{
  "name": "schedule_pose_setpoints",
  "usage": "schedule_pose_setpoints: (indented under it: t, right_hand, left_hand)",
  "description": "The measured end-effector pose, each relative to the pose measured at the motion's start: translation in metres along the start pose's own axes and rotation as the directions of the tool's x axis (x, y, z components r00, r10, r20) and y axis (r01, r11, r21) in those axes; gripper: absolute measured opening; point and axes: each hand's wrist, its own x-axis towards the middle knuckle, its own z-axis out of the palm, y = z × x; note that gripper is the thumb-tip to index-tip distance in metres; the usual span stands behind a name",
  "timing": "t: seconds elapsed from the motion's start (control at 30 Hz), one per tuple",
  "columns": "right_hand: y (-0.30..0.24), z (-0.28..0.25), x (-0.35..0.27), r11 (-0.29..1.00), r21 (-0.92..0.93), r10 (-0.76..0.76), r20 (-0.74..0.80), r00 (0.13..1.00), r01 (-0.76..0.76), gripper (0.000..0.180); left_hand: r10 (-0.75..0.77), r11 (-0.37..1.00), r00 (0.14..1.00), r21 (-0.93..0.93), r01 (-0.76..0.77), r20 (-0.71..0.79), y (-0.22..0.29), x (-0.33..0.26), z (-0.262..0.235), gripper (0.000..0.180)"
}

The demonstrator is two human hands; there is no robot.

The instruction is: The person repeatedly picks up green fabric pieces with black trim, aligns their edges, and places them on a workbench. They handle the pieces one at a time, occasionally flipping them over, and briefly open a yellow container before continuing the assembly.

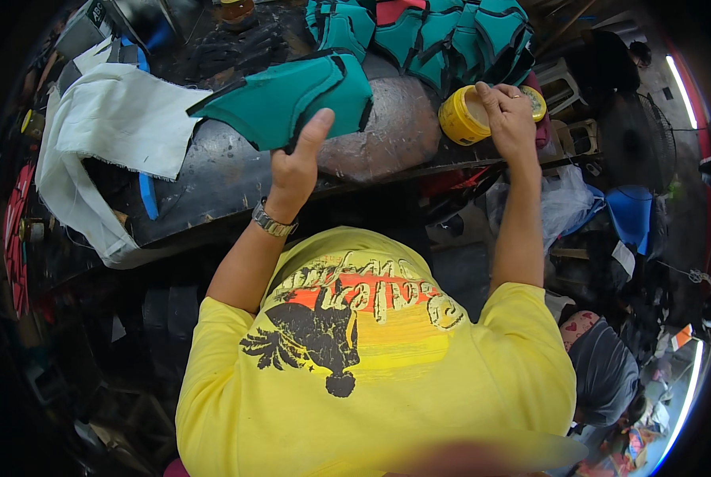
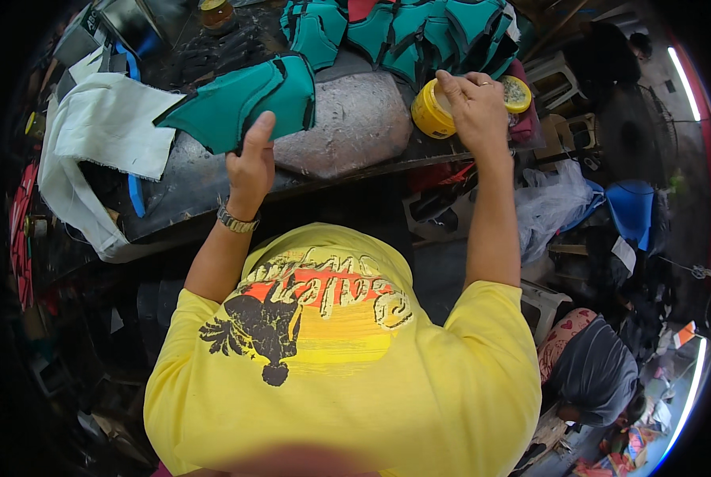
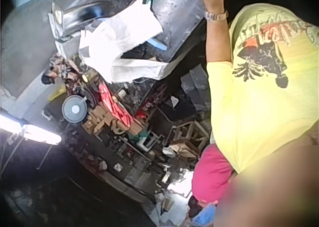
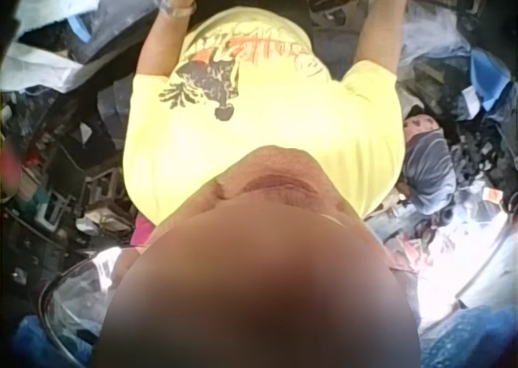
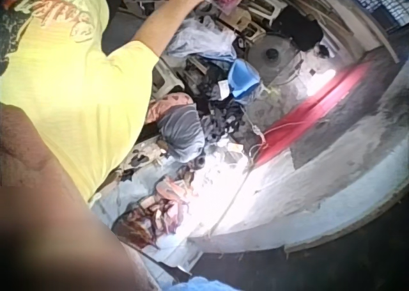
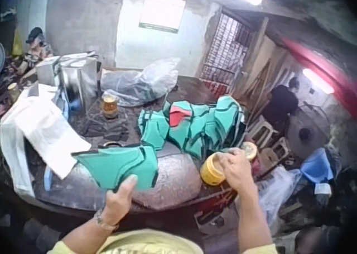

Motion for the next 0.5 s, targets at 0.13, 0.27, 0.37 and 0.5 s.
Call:
schedule_pose_setpoints:
  t: [0.13, 0.27, 0.37, 0.5]
  right_hand:
    - [0.039, 0.015, 0.01, 0.839, -0.545, 0.099, 0.167, 0.981, 0.008, 0.058]
    - [0.038, 0.011, 0.02, 0.932, -0.314, 0.241, 0.156, 0.958, -0.183, 0.052]
    - [0.028, -0.001, -0.001, 0.986, -0.03, 0.163, -0.092, 0.982, -0.167, 0.049]
    - [0.001, 0.007, -0.041, 0.955, -0.296, -0.083, -0.204, 0.976, 0.02, 0.039]
  left_hand:
    - [-0.148, 0.949, 0.977, -0.255, 0.184, 0.154, -0.001, 0.011, 0.002, 0.025]
    - [-0.305, 0.887, 0.941, -0.315, 0.336, 0.146, -0.005, 0.005, 0.008, 0.028]
    - [-0.352, 0.846, 0.919, -0.36, 0.394, 0.181, -0.005, 0.002, 0.011, 0.032]
    - [-0.361, 0.803, 0.897, -0.404, 0.438, 0.254, -0.007, 0.003, 0.017, 0.038]
